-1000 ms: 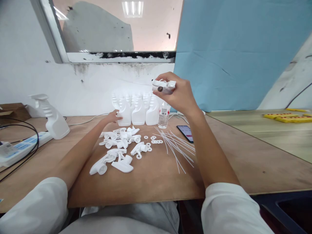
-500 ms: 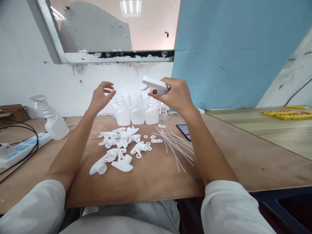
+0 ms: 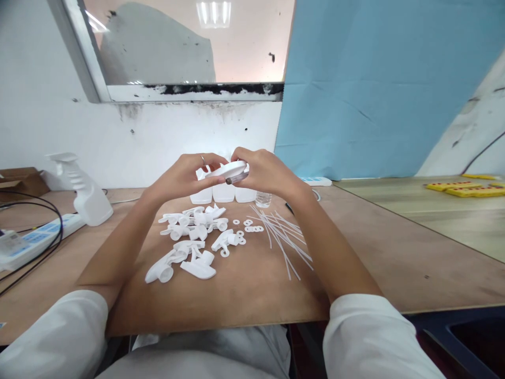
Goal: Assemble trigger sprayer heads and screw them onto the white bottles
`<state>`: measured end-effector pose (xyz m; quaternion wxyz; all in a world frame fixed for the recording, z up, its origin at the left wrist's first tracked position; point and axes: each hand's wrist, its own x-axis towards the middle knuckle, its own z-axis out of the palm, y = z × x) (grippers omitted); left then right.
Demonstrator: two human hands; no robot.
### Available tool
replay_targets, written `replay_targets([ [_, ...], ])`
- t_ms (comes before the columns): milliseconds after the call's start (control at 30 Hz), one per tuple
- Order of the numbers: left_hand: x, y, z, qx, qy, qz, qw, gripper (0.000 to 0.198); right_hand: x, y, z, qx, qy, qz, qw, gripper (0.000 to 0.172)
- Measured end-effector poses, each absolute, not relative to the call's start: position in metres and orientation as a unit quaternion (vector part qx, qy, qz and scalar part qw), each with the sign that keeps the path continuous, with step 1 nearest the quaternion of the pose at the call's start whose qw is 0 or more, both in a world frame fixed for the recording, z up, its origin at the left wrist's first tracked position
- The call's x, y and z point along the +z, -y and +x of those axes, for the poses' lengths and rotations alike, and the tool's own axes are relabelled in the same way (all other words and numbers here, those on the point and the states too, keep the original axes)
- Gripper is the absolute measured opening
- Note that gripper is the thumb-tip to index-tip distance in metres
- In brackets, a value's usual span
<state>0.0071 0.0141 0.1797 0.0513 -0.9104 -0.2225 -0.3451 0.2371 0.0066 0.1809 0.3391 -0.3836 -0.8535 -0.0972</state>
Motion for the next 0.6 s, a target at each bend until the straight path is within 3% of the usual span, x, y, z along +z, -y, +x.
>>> replay_targets([
  [200, 0.1816, -0.0132, 0.0062, -0.361, 0.227, -0.904, 0.038, 0.042, 0.1835, -0.0044, 0.2330, -0.048, 0.836, -0.346, 0.423, 0.044],
  [600, 0.1850, -0.0208, -0.0021, -0.381, 0.236, -0.894, 0.025, 0.030, 0.1790, -0.0103, 0.2312, -0.071, 0.823, -0.338, 0.452, 0.036],
])
